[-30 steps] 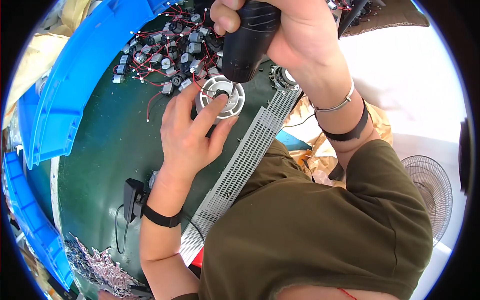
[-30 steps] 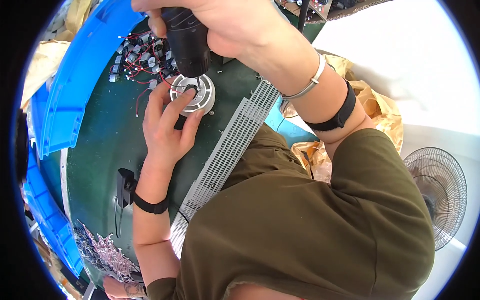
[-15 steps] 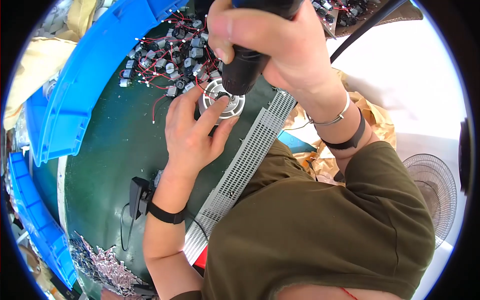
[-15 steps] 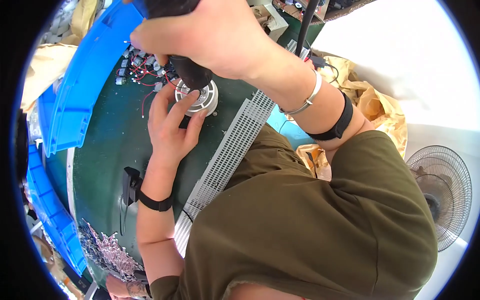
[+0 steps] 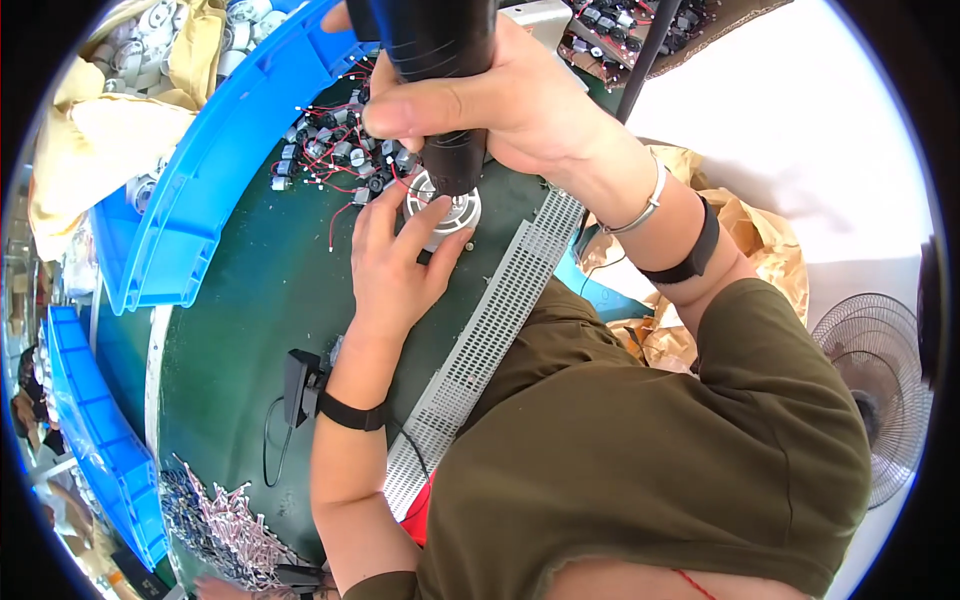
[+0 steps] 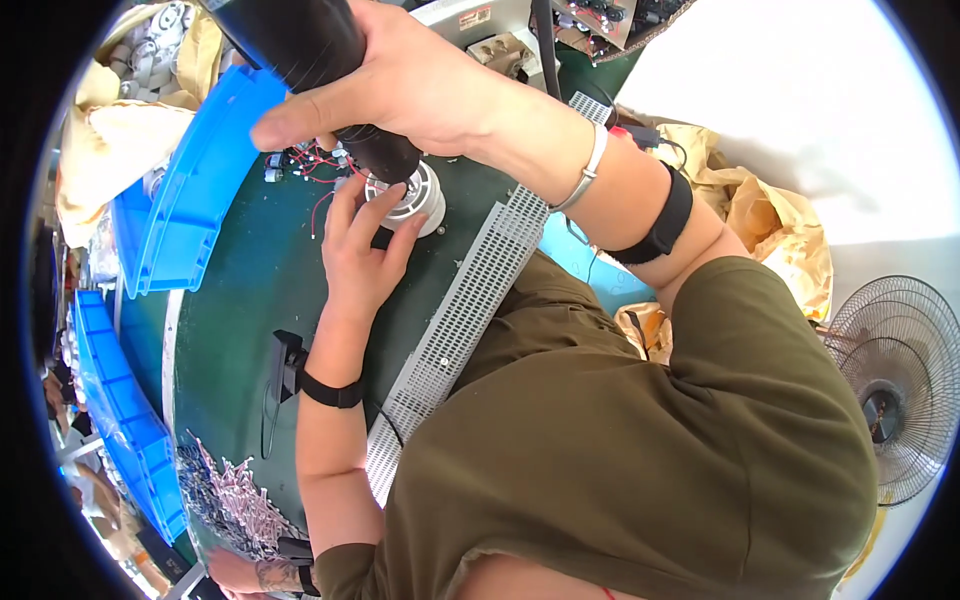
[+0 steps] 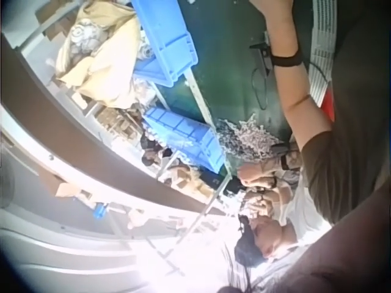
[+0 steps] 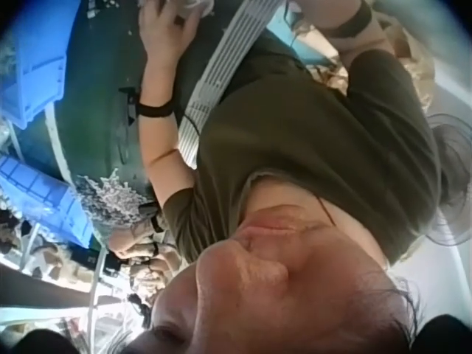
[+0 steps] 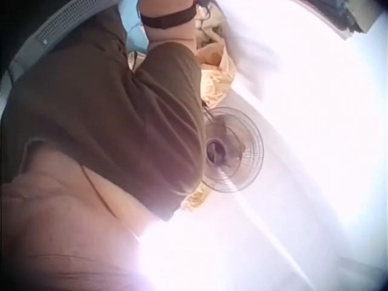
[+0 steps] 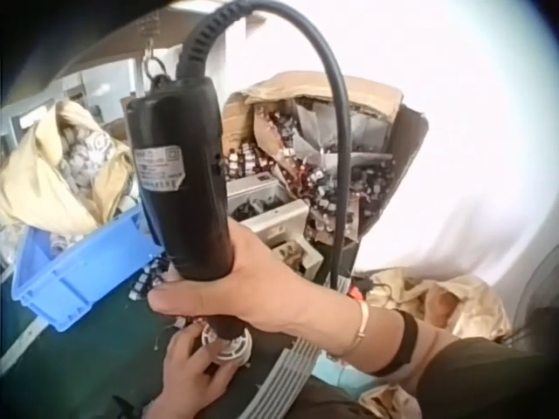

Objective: The person picks up a motor and places it into a white plastic housing, then uses a power screwdriver to fasten it before setting the assembly back on the table.

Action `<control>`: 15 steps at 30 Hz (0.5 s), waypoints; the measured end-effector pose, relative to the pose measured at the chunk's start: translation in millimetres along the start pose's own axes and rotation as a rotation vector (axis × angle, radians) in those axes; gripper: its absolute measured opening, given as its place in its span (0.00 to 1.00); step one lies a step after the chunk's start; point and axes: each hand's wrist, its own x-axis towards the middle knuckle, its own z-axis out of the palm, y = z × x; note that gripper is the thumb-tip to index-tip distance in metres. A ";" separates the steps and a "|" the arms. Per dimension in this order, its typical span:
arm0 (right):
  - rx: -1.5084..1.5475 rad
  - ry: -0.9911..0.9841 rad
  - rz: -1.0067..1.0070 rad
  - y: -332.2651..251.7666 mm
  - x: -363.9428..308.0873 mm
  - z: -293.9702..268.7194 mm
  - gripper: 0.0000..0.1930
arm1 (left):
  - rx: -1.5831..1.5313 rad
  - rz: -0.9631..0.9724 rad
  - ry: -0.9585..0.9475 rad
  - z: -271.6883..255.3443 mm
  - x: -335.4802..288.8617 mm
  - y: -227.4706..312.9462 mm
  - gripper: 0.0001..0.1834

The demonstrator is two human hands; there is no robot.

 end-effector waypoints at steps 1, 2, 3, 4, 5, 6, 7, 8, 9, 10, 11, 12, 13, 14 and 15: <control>-0.028 0.027 0.001 0.0 1.1 -0.1 0.23 | 0.008 0.000 -0.002 -0.2 0.6 -0.6 0.18; -0.056 0.054 0.002 0.2 2.0 1.6 0.24 | 0.006 -0.002 -0.003 -0.9 1.2 -0.9 0.18; -0.944 0.072 -0.343 4.3 -2.9 8.9 0.26 | 0.007 0.012 -0.004 -1.7 1.9 -0.9 0.17; -0.945 0.076 -0.337 3.8 -1.5 6.9 0.26 | 0.004 0.025 -0.006 -1.8 2.1 -0.6 0.17; -0.525 0.110 -0.105 1.4 0.9 4.2 0.26 | -0.001 0.023 -0.010 -1.8 2.8 -1.2 0.17; -0.100 0.142 0.119 -0.6 2.2 2.3 0.26 | 0.038 0.054 0.001 -1.9 3.6 -2.2 0.17; -0.099 0.143 0.123 -1.6 1.7 1.8 0.26 | 0.081 0.082 0.013 -2.3 4.7 -2.9 0.17; -0.123 0.099 0.039 -2.9 -0.9 2.0 0.26 | 0.079 0.079 0.012 -2.3 5.9 -3.4 0.17; -0.146 0.055 -0.045 -6.1 -4.7 3.5 0.26 | 0.074 0.091 0.010 -2.2 7.2 -3.9 0.18; -0.056 0.146 -0.020 -21.0 -9.0 14.6 0.26 | 0.077 0.097 0.006 -3.5 5.8 -6.2 0.18; -0.274 0.032 -0.217 -23.2 -11.0 2.7 0.26 | 0.079 0.092 0.005 -3.5 5.8 -5.6 0.18; -0.490 -0.085 -0.417 -24.1 -10.1 -7.4 0.27 | 0.067 0.087 0.020 -3.3 6.2 -4.8 0.19; -0.494 -0.075 -0.420 -30.3 -13.6 -0.3 0.27 | 0.046 0.094 0.032 -2.7 8.5 -2.7 0.19; -0.300 0.107 -0.323 -40.3 -17.8 13.6 0.24 | 0.039 0.106 0.028 -2.3 9.9 -2.2 0.19; -0.102 0.284 -0.228 -47.6 -21.0 21.9 0.22 | -0.007 0.087 0.060 -2.7 10.1 -2.4 0.20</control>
